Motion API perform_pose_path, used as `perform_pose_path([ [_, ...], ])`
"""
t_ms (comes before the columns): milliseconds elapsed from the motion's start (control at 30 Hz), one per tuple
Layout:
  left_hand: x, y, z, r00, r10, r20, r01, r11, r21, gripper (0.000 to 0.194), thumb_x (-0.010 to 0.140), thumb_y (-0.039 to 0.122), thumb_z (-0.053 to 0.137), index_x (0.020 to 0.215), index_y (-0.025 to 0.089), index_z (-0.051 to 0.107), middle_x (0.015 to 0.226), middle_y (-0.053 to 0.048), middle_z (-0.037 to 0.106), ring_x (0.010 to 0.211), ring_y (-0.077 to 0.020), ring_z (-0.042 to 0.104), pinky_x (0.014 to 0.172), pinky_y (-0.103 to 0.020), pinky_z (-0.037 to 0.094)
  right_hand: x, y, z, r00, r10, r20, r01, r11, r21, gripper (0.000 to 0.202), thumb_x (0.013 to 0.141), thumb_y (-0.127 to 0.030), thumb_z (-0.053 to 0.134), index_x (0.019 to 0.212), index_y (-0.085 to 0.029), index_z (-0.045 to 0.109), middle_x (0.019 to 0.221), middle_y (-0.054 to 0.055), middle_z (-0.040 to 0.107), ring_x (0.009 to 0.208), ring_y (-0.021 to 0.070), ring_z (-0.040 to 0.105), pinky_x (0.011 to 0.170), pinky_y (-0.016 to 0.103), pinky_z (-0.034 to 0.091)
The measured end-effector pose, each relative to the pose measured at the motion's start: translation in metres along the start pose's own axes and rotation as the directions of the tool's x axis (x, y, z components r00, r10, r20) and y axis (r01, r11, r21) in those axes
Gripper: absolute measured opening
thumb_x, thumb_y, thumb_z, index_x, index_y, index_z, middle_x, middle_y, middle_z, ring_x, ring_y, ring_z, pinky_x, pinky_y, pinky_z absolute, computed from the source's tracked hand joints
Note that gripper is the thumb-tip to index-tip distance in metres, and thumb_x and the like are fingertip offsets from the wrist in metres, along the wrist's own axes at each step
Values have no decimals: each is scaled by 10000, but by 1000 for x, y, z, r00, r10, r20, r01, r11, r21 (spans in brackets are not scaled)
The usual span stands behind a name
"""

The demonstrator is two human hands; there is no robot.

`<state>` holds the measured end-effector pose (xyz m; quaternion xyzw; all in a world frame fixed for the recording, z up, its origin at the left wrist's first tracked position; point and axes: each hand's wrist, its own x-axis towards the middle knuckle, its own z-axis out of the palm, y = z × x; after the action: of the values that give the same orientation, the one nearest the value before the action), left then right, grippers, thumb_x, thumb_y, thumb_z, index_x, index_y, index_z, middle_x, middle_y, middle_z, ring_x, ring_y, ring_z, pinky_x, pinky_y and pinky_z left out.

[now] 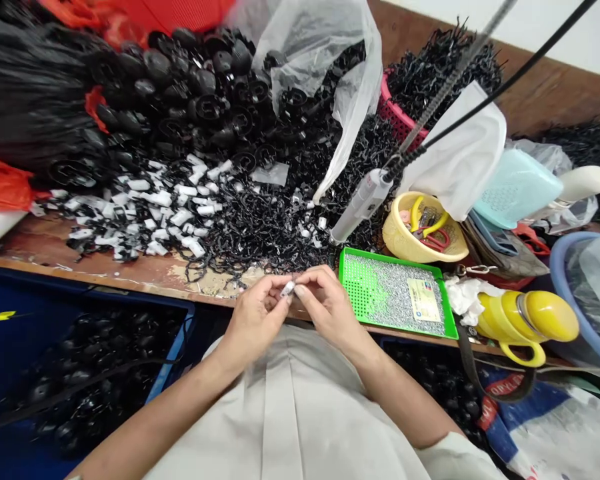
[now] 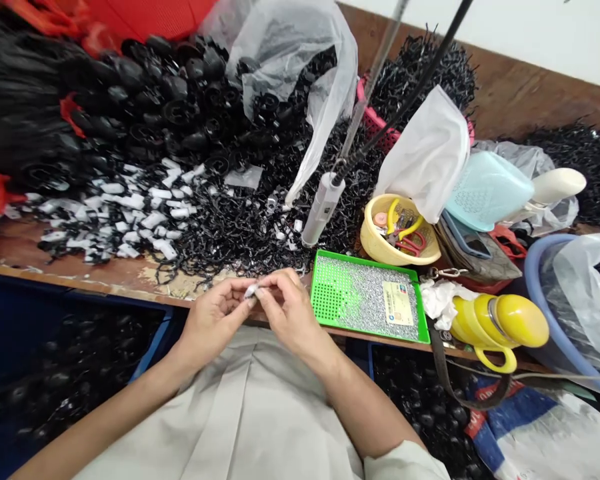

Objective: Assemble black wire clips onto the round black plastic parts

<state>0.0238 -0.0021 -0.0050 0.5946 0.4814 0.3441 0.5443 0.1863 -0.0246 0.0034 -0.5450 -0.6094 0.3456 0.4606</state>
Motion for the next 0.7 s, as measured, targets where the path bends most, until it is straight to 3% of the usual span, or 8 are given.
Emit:
perform_pose_path([
  [100, 2, 3, -6, 993, -25, 115, 30, 999, -43, 269, 843, 266, 619, 1097, 183, 641, 994, -73, 712, 835, -180, 663, 752, -308, 546, 11, -7, -18, 978, -75, 197, 79, 997, -15, 94, 890, -222, 615, 923, -225, 703, 933, 36, 642, 894, 152, 599, 815, 294, 470],
  [200, 4, 9, -9, 981, -33, 192, 44, 997, -56, 276, 851, 277, 610, 1107, 179, 644, 985, -75, 707, 858, -184, 651, 776, -312, 532, 20, -8, -26, 953, -10, 304, -2, 999, 39, 52, 848, -238, 680, 828, -214, 721, 785, 4, 657, 747, 129, 598, 689, 253, 465],
  [267, 6, 12, -9, 982, -46, 185, 63, 995, -83, 275, 845, 278, 623, 1100, 179, 648, 1006, -73, 701, 898, -184, 646, 817, -313, 522, 24, -5, -23, 957, 84, 277, -116, 988, 102, 88, 830, -274, 704, 786, -199, 708, 721, -8, 650, 654, 115, 577, 603, 232, 449],
  [333, 10, 16, -10, 983, -94, 159, 119, 981, -152, 277, 817, 272, 656, 1076, 173, 652, 999, -70, 697, 909, -183, 641, 812, -304, 521, 24, -2, -17, 973, 123, 195, -150, 980, 128, 124, 845, -300, 685, 781, -195, 696, 705, -8, 648, 623, 113, 570, 580, 230, 451],
  [433, 16, 20, -10, 961, -236, 146, 272, 906, -325, 307, 768, 264, 693, 1052, 160, 642, 891, -52, 689, 765, -155, 632, 698, -281, 523, 21, -1, -6, 995, -28, 101, 29, 1000, -1, 130, 899, -286, 605, 935, -216, 709, 842, 29, 669, 766, 146, 614, 700, 275, 501],
  [533, 21, 22, -8, 928, -331, 170, 372, 818, -440, 315, 765, 272, 670, 1053, 156, 617, 841, -53, 692, 653, -143, 615, 660, -306, 522, 19, 0, 2, 965, -197, 173, 236, 941, -243, 304, 889, -271, 604, 1188, -225, 634, 1040, 84, 655, 948, 211, 605, 826, 365, 507],
  [633, 31, 26, -8, 940, -264, 214, 325, 886, -332, 283, 798, 299, 617, 1031, 140, 633, 901, -100, 708, 753, -197, 652, 732, -371, 535, 24, 7, 3, 965, -237, 115, 264, 876, -404, 308, 851, -209, 614, 1158, -189, 607, 1009, 98, 653, 935, 239, 599, 818, 401, 503],
  [700, 46, 33, -14, 979, -127, 162, 145, 984, -107, 317, 811, 288, 596, 1089, 143, 649, 1041, -128, 702, 928, -243, 653, 841, -411, 521, 30, 11, -2, 974, -227, 3, 209, 891, -404, 265, 819, -197, 633, 1082, -184, 602, 947, 79, 649, 869, 223, 610, 769, 372, 510],
])
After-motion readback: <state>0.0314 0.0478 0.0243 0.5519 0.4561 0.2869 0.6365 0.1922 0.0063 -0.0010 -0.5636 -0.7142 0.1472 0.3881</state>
